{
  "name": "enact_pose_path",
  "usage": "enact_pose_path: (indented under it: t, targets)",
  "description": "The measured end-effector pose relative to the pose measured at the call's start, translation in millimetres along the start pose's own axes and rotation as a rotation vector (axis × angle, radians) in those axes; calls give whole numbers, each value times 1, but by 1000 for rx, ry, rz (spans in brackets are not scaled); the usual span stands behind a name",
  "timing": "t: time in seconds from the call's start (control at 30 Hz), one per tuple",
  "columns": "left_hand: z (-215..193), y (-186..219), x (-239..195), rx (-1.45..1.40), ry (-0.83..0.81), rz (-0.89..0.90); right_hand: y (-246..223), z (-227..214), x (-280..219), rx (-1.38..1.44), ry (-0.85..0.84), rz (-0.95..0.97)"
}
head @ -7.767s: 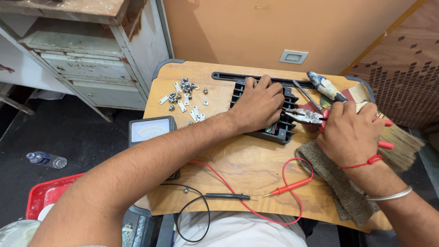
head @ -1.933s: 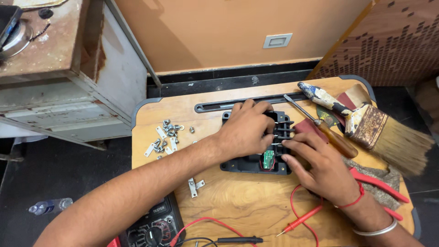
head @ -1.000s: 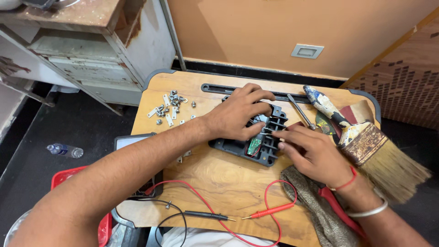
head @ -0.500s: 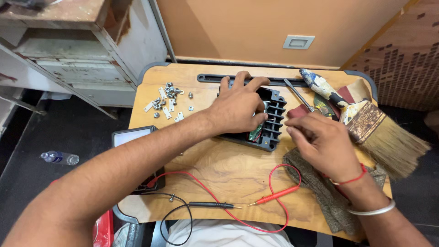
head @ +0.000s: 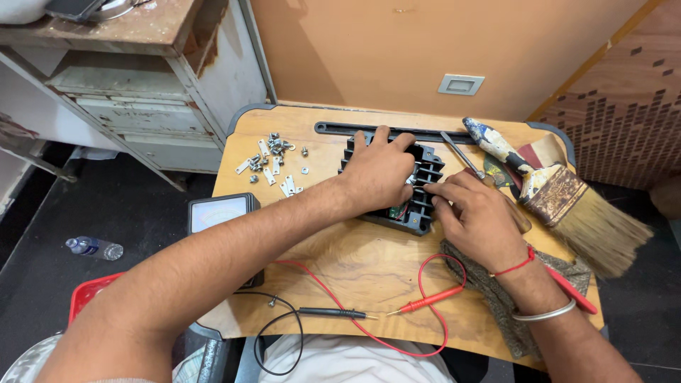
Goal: The person works on an electronic circuit inside a black housing, using pliers to manipulate wires and sandpaper to rub a small metal component.
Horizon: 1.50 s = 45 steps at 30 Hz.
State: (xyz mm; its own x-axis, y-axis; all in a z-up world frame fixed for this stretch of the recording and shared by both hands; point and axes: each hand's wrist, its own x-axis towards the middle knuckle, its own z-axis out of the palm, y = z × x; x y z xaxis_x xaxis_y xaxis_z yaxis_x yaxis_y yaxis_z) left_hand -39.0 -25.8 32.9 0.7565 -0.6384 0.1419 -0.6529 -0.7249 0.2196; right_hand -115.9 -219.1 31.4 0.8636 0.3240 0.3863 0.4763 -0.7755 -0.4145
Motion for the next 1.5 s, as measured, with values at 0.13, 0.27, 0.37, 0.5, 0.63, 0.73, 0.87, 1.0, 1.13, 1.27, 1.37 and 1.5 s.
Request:
enact_pose_path:
  t: [0.13, 0.27, 0.37, 0.5, 0.63, 0.73, 0.87, 1.0, 1.13, 1.27, 1.37, 1.5]
  targets:
    - [11, -4, -2, 37, 42, 52, -1, 3, 3, 15, -3, 17]
    - [16, -10, -1, 74, 83, 102, 1, 4, 6, 42, -12, -3]
    - [12, -11, -2, 76, 86, 99, 1, 5, 7, 82, -43, 120]
    - [1, -8, 4, -16, 33, 8, 1, 6, 6, 137, -28, 200]
    - [-8, -11, 14, 57, 3, 53, -1, 8, 0, 76, 38, 125]
    - [-13, -10, 22, 120, -72, 69, -4, 11, -3, -2, 95, -37]
    - [-17, -10, 27, 174, -144, 85, -5, 12, -4, 83, 10, 82]
    - [-14, -9, 27, 229, -136, 115, -7, 13, -2, 128, -46, 180]
    - [-14, -9, 27, 248, -124, 131, -9, 12, -3, 149, -49, 191]
    - [-18, -9, 24, 196, -85, 112, -10, 11, -3, 159, -42, 187]
    - [-25, -10, 22, 85, -77, 74, -12, 10, -4, 175, -45, 208]
    - [-33, -24, 25, -190, -196, -66, -12, 10, -4, 172, -46, 205]
